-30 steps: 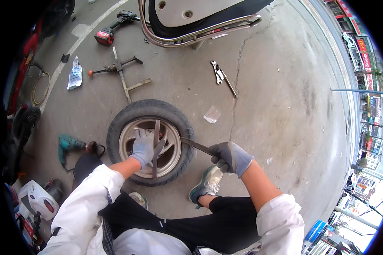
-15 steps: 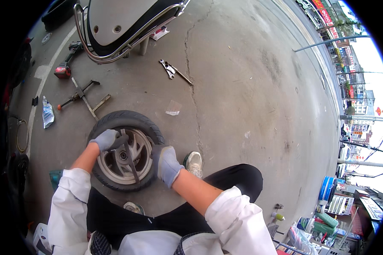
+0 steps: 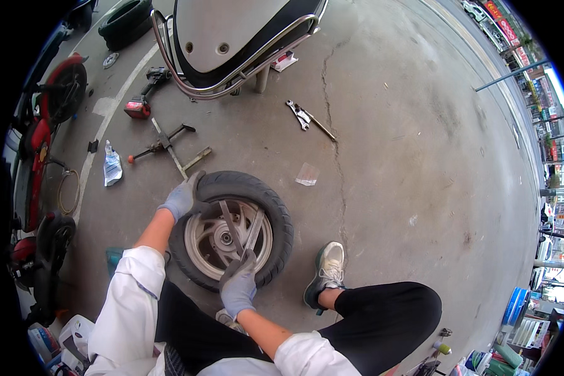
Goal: The person removes a tire from a scooter wheel using a tire iron and a hammer. They then pick up a new tire and begin to mount it onto the wheel rim.
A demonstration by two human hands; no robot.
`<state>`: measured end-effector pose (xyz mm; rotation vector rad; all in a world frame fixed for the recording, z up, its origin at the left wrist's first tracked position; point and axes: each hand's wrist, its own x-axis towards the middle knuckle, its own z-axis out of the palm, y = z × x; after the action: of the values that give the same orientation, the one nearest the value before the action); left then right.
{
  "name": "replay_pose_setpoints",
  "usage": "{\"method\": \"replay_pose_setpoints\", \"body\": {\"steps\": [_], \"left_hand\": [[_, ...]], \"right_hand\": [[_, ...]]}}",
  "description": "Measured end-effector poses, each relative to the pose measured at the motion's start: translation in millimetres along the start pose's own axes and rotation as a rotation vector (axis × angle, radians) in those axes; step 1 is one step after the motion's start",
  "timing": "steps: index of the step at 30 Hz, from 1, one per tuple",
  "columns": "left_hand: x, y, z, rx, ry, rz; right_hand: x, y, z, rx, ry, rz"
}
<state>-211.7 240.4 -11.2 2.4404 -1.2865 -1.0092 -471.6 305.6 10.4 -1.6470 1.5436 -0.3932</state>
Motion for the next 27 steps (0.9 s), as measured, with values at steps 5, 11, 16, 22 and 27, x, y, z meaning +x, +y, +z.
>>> {"method": "replay_pose_setpoints", "body": {"steps": [5,11,16,22,27], "left_hand": [[-32,-50,25,-0.180,0.095,-0.155],[-55,-60,38,-0.435,0.187,-0.197],[-48,-100,61,-0.897,0.237,-0.130],[-45,-111,74,-0.911,0.183,-0.169],[-47,-111,75,-0.748,0.257,-0.195]], "right_hand": [[16,69,-12,-0.356,-0.317,-0.116],[187,100,-124,-1.104,-0.430,-0.694],[271,75,-195,-1.259,-0.513,-0.511],[247,-41,-212,-0.869,-0.891,0.176],[268,-46,-203,-1.205,-0.887,0.073]]}}
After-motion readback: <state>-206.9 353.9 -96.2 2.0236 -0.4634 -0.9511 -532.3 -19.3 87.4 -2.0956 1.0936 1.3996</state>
